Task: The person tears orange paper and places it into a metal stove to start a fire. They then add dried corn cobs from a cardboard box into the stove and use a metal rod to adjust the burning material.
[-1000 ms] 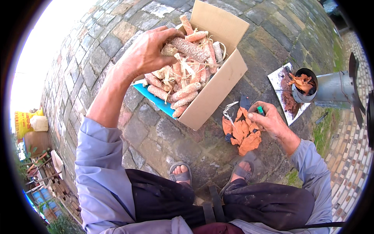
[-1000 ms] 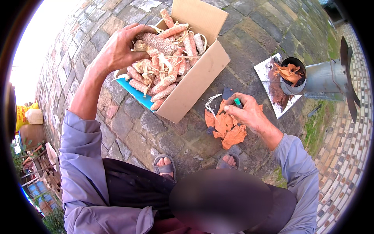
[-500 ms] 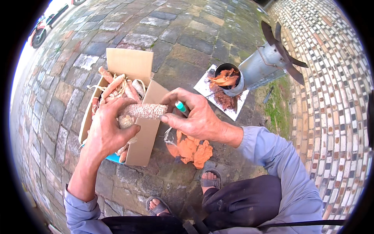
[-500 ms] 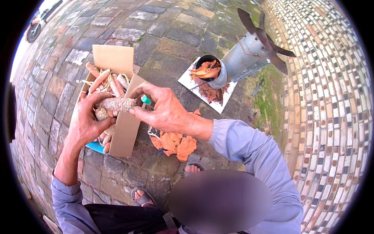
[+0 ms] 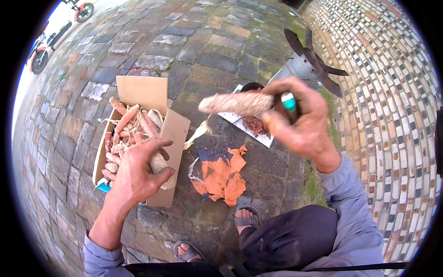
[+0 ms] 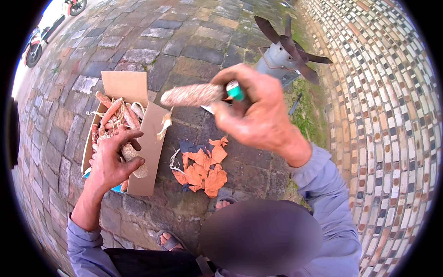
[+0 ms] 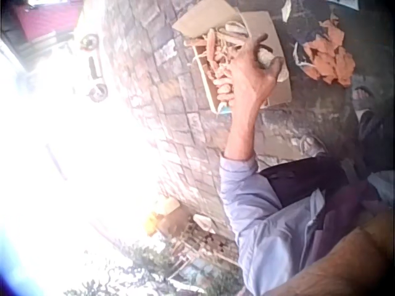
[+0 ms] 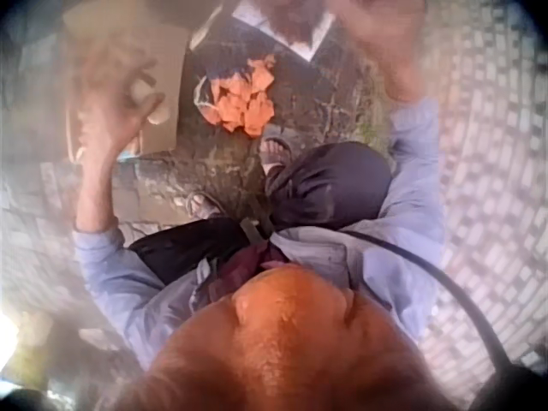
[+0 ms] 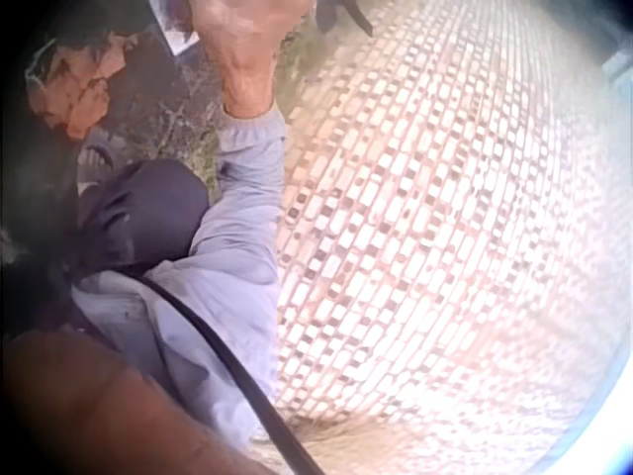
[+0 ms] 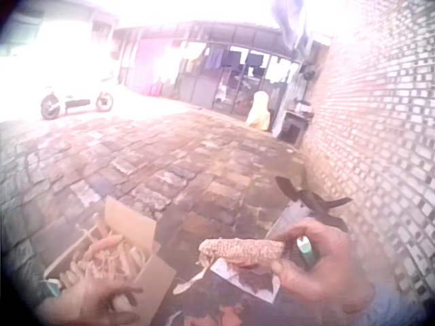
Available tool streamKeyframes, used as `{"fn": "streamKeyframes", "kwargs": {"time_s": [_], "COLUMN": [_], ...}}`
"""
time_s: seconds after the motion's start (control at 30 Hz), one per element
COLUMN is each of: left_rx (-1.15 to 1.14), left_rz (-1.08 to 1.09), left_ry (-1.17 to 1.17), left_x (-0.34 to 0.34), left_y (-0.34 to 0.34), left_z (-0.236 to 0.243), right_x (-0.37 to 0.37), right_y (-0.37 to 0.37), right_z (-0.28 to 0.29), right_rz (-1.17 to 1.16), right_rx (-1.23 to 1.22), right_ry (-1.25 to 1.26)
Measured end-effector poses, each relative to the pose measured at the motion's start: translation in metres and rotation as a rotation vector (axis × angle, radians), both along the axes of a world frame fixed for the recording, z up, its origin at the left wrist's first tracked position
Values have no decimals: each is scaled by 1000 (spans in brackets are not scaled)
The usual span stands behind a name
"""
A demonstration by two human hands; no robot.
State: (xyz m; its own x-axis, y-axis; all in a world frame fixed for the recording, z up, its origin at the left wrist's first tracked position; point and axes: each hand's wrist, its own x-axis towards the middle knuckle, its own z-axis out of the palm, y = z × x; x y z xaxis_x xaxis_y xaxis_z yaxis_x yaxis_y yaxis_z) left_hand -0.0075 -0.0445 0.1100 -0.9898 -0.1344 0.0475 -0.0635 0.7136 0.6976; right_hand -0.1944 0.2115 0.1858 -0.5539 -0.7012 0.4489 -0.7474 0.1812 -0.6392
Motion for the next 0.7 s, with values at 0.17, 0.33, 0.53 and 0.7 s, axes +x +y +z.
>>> {"fn": "streamKeyframes", "kwargs": {"time_s": [0.17, 0.33, 0.53, 0.7], "left_rx": [73, 105, 110, 114], "left_rz": [37, 70, 86, 95], "left_ry": [-8, -45, -26, -29], "left_x": [0, 2, 6, 7], "left_y": [-8, -11, -11, -10], "left_z": [-12, -9, -8, -6], "right_x": [-71, -117, -144, -161], "right_y": [83, 137, 141, 127], "right_z": [73, 99, 89, 78], "right_rz": [-460, -641, -676, -632], "right_rx": [-8, 127, 248, 416], "right_ry": [358, 374, 355, 296]}}
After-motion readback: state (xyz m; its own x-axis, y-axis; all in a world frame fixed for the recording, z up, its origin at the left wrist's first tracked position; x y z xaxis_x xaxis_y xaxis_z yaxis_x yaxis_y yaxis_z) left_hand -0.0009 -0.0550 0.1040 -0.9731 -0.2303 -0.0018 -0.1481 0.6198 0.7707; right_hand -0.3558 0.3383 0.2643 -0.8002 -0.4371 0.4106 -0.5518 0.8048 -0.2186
